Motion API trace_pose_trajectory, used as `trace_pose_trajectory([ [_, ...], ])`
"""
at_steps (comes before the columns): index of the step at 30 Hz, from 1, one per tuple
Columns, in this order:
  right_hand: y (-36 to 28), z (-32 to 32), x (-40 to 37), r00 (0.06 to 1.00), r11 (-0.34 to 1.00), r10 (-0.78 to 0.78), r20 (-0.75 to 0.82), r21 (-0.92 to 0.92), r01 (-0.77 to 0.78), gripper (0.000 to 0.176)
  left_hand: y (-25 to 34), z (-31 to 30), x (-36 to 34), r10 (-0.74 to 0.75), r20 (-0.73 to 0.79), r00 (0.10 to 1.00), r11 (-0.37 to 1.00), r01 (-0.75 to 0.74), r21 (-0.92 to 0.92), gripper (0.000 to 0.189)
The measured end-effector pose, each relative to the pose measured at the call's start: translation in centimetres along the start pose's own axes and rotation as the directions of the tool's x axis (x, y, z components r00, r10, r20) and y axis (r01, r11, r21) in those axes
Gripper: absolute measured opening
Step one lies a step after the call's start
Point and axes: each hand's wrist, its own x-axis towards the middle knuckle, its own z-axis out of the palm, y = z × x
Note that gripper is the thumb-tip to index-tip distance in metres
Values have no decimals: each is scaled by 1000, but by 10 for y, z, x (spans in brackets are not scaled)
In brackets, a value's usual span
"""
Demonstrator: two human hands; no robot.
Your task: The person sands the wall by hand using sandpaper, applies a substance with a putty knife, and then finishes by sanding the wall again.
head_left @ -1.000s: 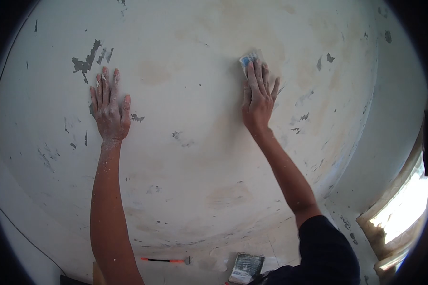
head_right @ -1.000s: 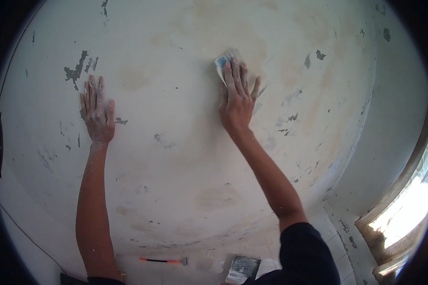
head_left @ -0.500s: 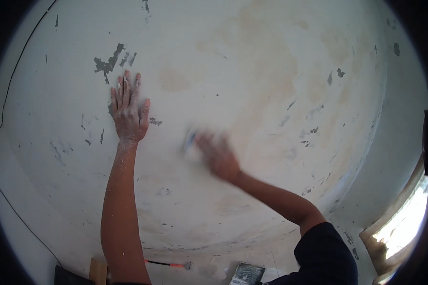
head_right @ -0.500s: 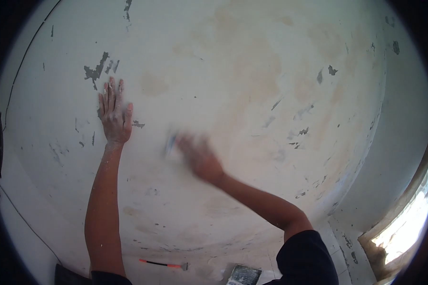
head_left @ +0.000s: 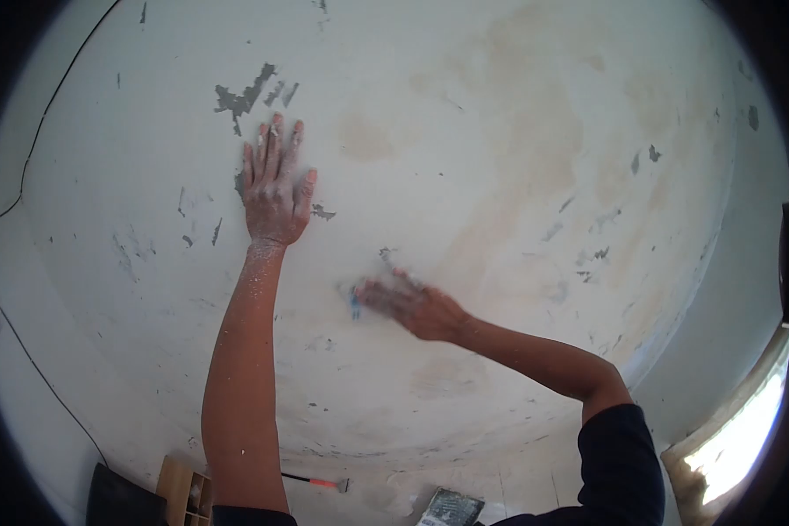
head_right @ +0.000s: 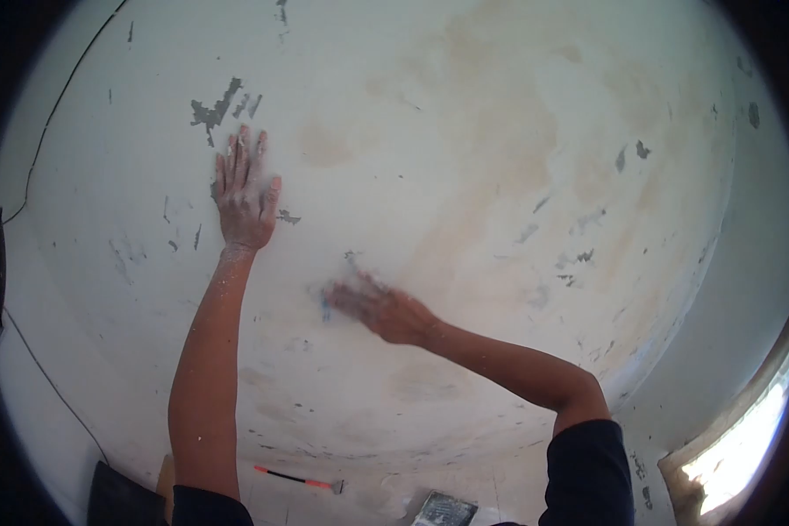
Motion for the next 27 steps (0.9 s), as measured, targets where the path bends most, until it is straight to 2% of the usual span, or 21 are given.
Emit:
trace_pose_trajectory([
  [1, 15, -9, 6, 999, 999, 33, 1, 25, -33, 69, 1, 0, 2, -10, -1, 1000, 1000, 10, -14, 64],
  [2, 39, -34, 22, 983, 958, 170, -76, -220, -183, 65, 2, 0, 0, -15, 10, 1000, 999, 15, -32, 64],
  [3, 64, -63, 40, 922, 878, 341, -185, -287, -383, 63, 1, 0, -2, -17, 21, 1000, 1000, 18, -22, 64],
  [4, 86, -83, 53, 818, 787, 398, -415, -304, -537, 61, 1, 0, -1, -8, 16, 1000, 1000, 8, -26, 64],
  [7, 66, -56, 63, 816, 844, 386, -430, -192, -500, 65, 0, 0, -1, -3, 2, 1000, 999, 3, -36, 64],
  [8, 40, -20, 47, 932, 944, 254, -259, -146, -297, 66, -1, 0, -1, 4, -9, 1000, 999, -4, -48, 64],
  [9, 8, 7, 25, 995, 989, 94, -18, -111, -96, 67, 0, 0, -1, -3, -5, 1000, 998, 2, -55, 64],
  [10, -20, 27, 1, 989, 997, 1, 147, -81, 12, 67, 0, 0, -2, 2, -6, 1000, 999, -2, -41, 63],
  [11, -18, 22, -3, 988, 996, 10, 153, -86, 4, 67, -1, 1, -1, 12, -18, 1000, 1000, -12, -24, 63],
  [13, 9, -4, -6, 992, 985, 102, 68, -148, -91, 66, -2, 2, 1, 13, -31, 999, 999, -14, -29, 63],
  [15, 54, -54, 2, 898, 817, 414, -153, -374, -440, 65, -2, 4, -2, 11, -15, 1000, 999, -11, -43, 62],
  [16, 53, -49, -3, 896, 815, 422, -138, -375, -441, 65, -3, 6, -2, 19, -43, 999, 999, -21, -42, 63],
  [19, 38, -7, -29, 830, 811, 479, -284, -219, -543, 66, -7, 9, -1, 37, -64, 997, 998, -40, -49, 63],
  [20, -3, 25, -54, 953, 952, 284, -108, -90, -294, 65, -8, 11, -1, 47, -91, 995, 998, -51, -40, 63],
  [21, -41, 35, -77, 982, 982, 97, 160, -177, -68, 66, -7, 13, -3, 58, -120, 991, 998, -62, -31, 62],
  [23, -42, 37, -96, 989, 1000, 26, 146, -9, -25, 67, -6, 14, -4, 55, -116, 992, 997, -60, -38, 62],
  [25, -10, 19, -83, 949, 926, 306, 73, -253, -279, 68, -9, 16, -4, 55, -113, 992, 997, -60, -43, 63],
  [26, 14, -12, -66, 896, 859, 427, -126, -255, -445, 68, -9, 18, -5, 61, -93, 994, 997, -65, -48, 63],
  [27, 33, -35, -53, 792, 769, 520, -320, -230, -597, 68, -11, 19, -3, 65, -112, 992, 997, -70, -42, 63],
])
